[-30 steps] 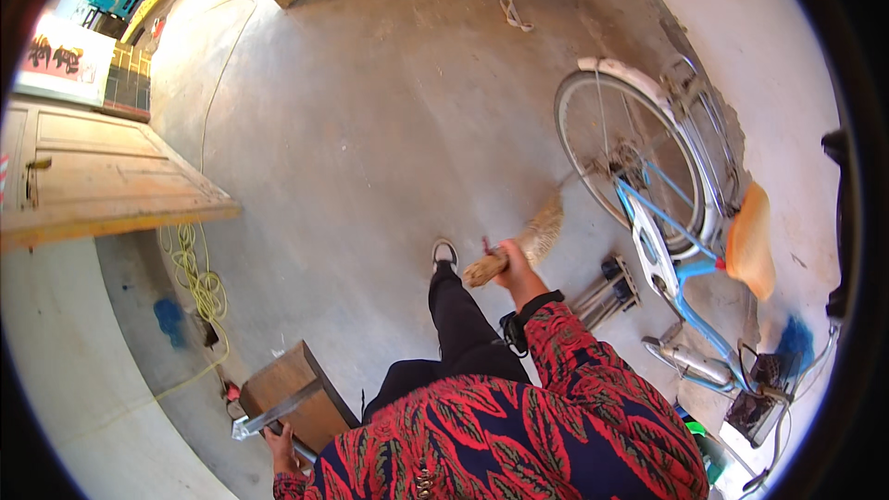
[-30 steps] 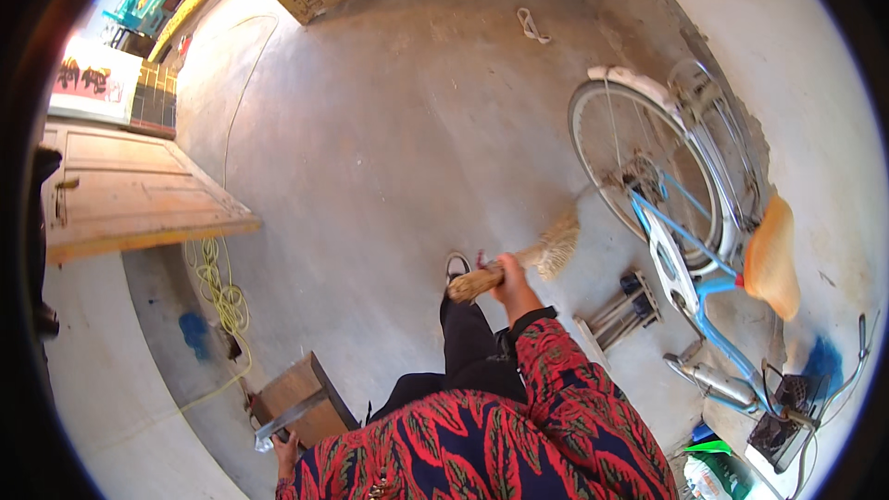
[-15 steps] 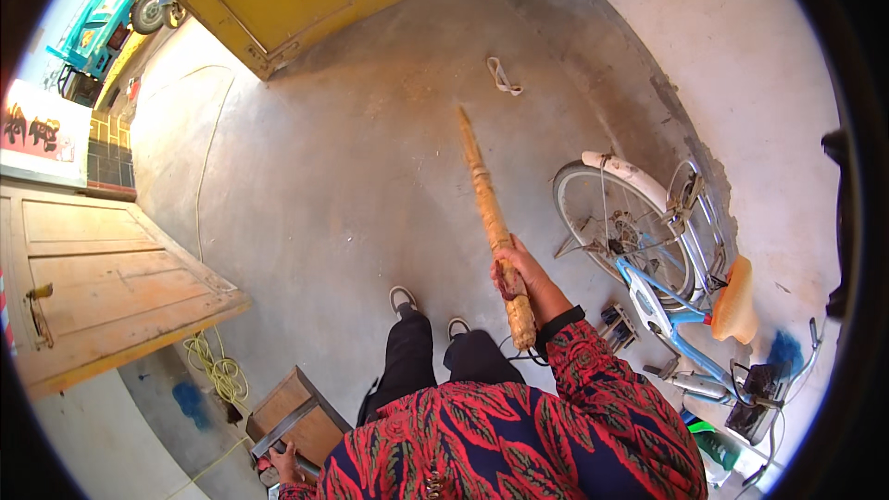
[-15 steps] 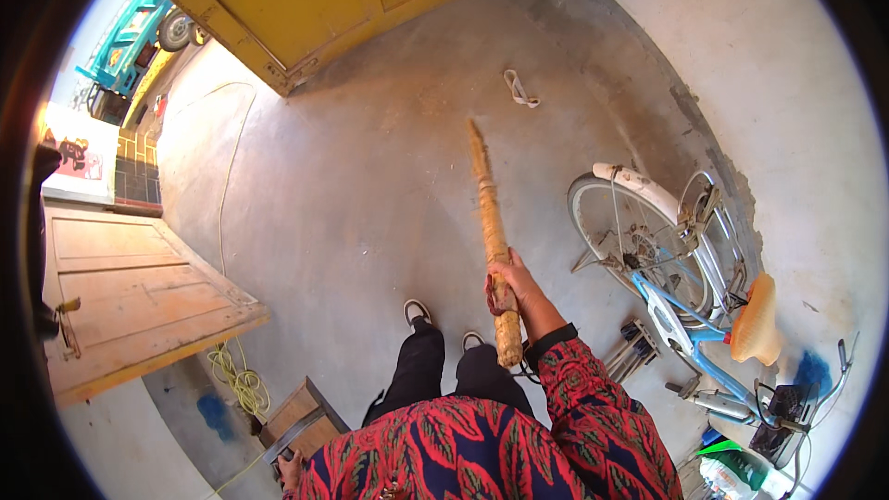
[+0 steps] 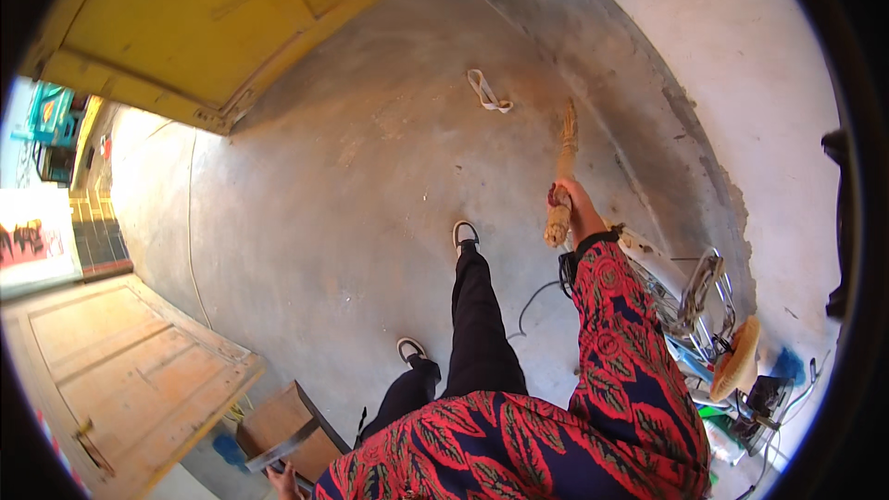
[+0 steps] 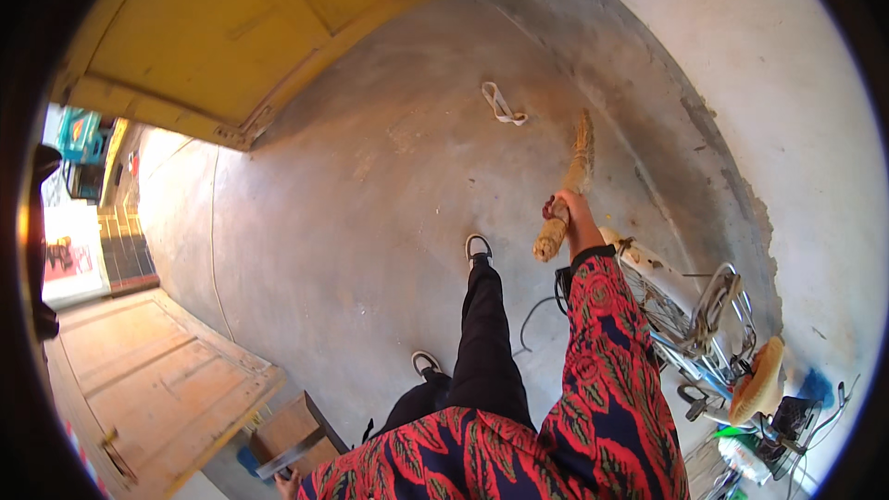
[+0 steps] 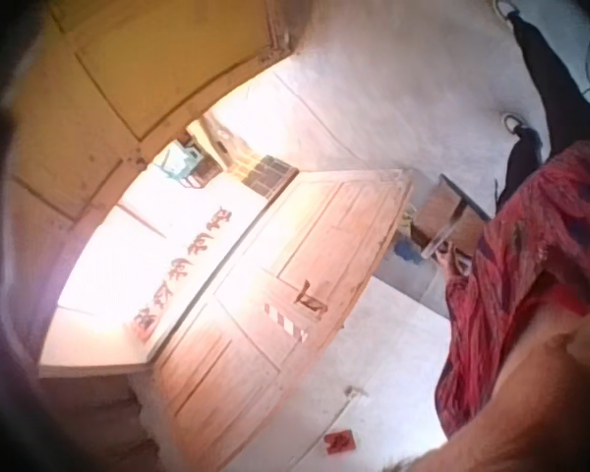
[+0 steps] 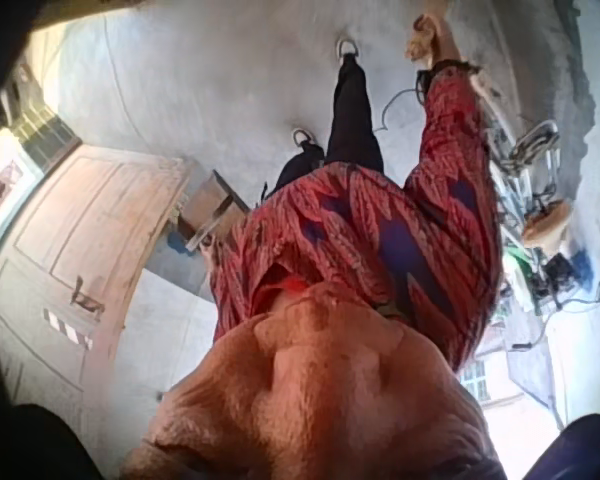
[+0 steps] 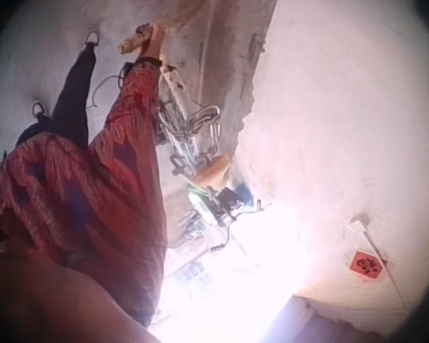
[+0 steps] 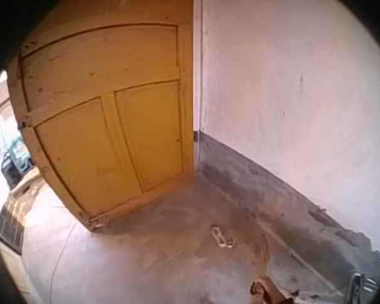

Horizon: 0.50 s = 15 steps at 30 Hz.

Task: The person sweeps debris on a brick and concrete patio using a traditional straw broom and a dustpan. They gather scattered litter into a pile and sweep it into the dustpan, then continue sweeping other areas of the patio.

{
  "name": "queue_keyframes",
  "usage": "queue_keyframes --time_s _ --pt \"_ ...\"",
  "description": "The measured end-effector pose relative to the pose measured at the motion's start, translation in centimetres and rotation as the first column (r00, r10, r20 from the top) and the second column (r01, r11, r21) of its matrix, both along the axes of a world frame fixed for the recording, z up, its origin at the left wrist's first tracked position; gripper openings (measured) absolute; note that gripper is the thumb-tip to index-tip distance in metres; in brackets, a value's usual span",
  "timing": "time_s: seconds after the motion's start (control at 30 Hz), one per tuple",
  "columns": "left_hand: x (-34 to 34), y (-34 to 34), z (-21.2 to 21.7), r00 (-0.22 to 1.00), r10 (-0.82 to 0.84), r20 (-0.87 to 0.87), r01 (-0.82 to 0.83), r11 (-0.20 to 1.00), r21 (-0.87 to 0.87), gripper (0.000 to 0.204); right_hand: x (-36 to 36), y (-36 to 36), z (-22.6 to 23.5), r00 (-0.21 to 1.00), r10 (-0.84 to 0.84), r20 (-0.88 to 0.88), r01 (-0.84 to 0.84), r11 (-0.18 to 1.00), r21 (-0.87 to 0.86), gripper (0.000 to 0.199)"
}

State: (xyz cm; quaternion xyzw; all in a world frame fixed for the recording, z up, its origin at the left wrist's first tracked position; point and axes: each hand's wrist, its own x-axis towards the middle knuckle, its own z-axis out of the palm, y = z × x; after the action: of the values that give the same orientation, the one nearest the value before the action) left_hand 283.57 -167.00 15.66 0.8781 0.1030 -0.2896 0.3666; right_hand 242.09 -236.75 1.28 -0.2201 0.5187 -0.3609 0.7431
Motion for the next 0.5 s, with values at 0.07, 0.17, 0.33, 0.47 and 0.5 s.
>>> queue_keyframes --time_s 0.07,0.17,0.33,0.47,0.5 --pt "0.0 -4.6 1.3 0.999 -0.003 -0.043 0.008 0.995 0.096 0.039 -0.5 -3.4 -3.7 0.998 0.061 -0.030 -0.065 0.979 -0.192 0.016" --pt "-0.2 -11.2 2.5 0.995 0.011 -0.097 0.005 0.986 0.165 0.040 0.7 -6.3 -7.9 0.764 -0.299 -0.572 0.147 0.943 -0.297 0.020" --pt "1.4 -21.0 4.8 0.986 -0.049 -0.158 0.084 0.971 0.222 0.040 3.8 -7.1 -9.6 0.351 -0.727 -0.590 0.909 0.417 0.027 0.052" --pt "3.1 -27.1 4.8 0.980 -0.118 -0.163 0.154 0.962 0.228 0.040 1.2 -7.9 -9.7 0.289 -0.765 -0.576 0.954 0.283 0.102 0.074" --pt "3.5 -28.4 4.8 0.977 -0.135 -0.163 0.171 0.958 0.228 0.040 -0.6 -8.5 -10.0 0.260 -0.786 -0.561 0.964 0.240 0.110 0.074"
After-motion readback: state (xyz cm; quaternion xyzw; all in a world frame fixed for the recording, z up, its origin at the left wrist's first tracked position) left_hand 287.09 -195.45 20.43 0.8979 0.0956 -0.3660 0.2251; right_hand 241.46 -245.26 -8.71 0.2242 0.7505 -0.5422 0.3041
